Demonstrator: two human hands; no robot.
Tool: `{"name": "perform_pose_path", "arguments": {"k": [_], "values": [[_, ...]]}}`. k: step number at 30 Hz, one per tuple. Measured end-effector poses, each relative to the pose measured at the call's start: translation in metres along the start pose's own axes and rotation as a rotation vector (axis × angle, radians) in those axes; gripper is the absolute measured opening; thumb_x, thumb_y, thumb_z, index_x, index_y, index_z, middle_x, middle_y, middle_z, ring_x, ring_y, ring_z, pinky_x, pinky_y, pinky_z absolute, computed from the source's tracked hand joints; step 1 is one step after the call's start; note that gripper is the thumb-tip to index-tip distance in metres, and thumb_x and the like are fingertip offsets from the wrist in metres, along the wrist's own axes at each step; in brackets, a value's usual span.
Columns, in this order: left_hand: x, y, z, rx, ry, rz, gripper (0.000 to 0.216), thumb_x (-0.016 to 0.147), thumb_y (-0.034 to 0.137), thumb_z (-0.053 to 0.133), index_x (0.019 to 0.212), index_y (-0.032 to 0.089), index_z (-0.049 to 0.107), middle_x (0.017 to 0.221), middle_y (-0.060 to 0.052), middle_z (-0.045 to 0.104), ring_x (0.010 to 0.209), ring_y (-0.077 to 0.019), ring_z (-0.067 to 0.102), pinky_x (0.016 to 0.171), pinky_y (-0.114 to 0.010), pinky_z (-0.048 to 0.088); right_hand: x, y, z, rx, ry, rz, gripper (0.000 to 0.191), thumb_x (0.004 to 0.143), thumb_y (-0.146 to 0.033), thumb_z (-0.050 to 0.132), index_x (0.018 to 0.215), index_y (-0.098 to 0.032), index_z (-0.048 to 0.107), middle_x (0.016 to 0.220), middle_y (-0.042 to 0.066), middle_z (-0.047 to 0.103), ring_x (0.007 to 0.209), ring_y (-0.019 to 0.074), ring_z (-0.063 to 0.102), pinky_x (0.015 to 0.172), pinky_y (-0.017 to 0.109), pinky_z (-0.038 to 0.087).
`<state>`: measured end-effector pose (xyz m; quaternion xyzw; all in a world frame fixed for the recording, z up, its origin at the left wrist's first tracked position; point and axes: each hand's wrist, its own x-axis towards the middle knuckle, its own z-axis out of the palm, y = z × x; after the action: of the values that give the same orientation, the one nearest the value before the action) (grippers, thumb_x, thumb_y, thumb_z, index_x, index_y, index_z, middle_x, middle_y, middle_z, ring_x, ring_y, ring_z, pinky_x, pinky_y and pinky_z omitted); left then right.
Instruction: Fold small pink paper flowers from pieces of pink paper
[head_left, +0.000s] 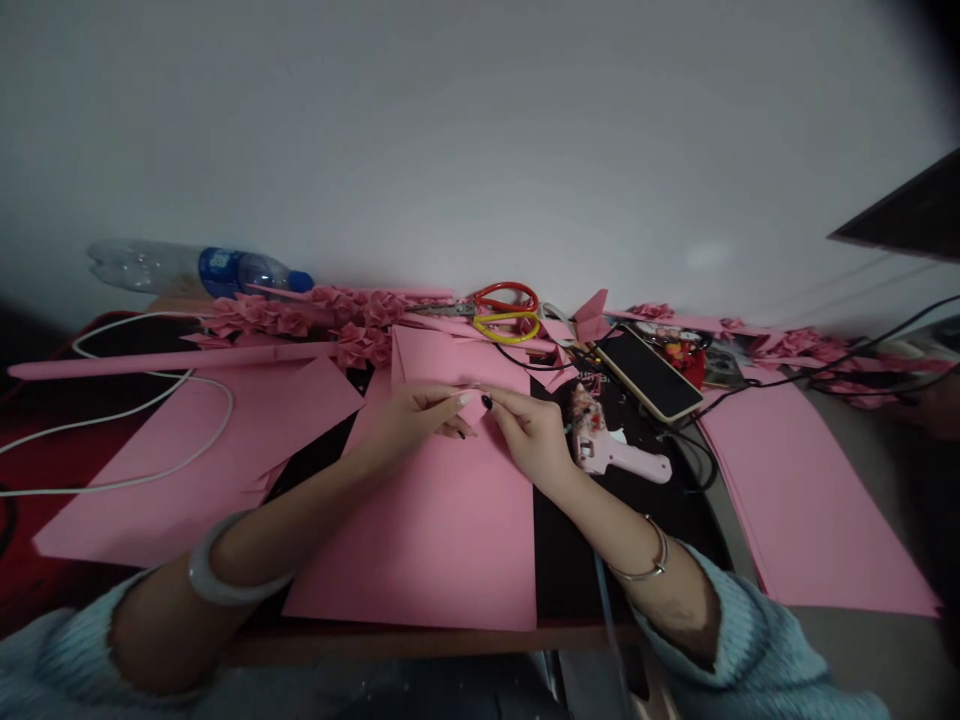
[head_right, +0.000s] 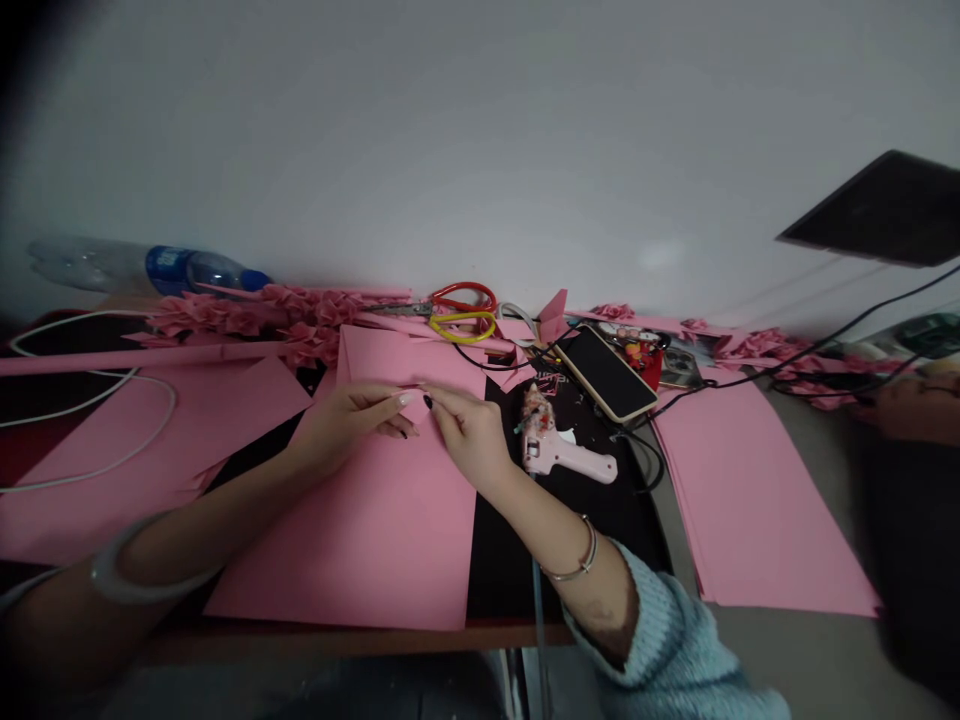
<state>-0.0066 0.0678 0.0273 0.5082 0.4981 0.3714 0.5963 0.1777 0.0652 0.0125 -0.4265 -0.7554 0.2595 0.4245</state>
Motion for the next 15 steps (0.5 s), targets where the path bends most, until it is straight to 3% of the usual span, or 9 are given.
{"name": "perform_pose_path", "arguments": {"k": [5, 15], "values": [[-0.0008, 0.0013, -0.0007, 0.0, -0.006, -0.002, 0.027, 0.083, 0.041, 0.068, 0.083, 0.014, 0.075, 0.068, -0.005, 0.076, 0.068, -0.0183, 0.074, 0.066, -0.027, 0.06, -0.0026, -0.0016, -0.0003, -0.083, 0.041, -0.059, 0.034, 0.093, -0.012, 0.051, 0.114, -0.023, 0.076, 0.109, 0.004, 0.078, 0.092, 0.0199, 0.077, 0.087, 0.033, 0.062], [-0.0003, -0.0005, -0.0011, -0.125, 0.047, -0.028, 0.032, 0.074, 0.044, 0.076, 0.082, 0.013, 0.075, 0.068, -0.004, 0.074, 0.063, -0.0174, 0.072, 0.061, -0.026, 0.058, -0.0019, -0.0053, -0.0012, -0.125, -0.05, -0.188, 0.037, 0.092, -0.009, 0.047, 0.119, -0.015, 0.071, 0.115, 0.012, 0.076, 0.106, 0.0201, 0.073, 0.094, 0.033, 0.059]]}}
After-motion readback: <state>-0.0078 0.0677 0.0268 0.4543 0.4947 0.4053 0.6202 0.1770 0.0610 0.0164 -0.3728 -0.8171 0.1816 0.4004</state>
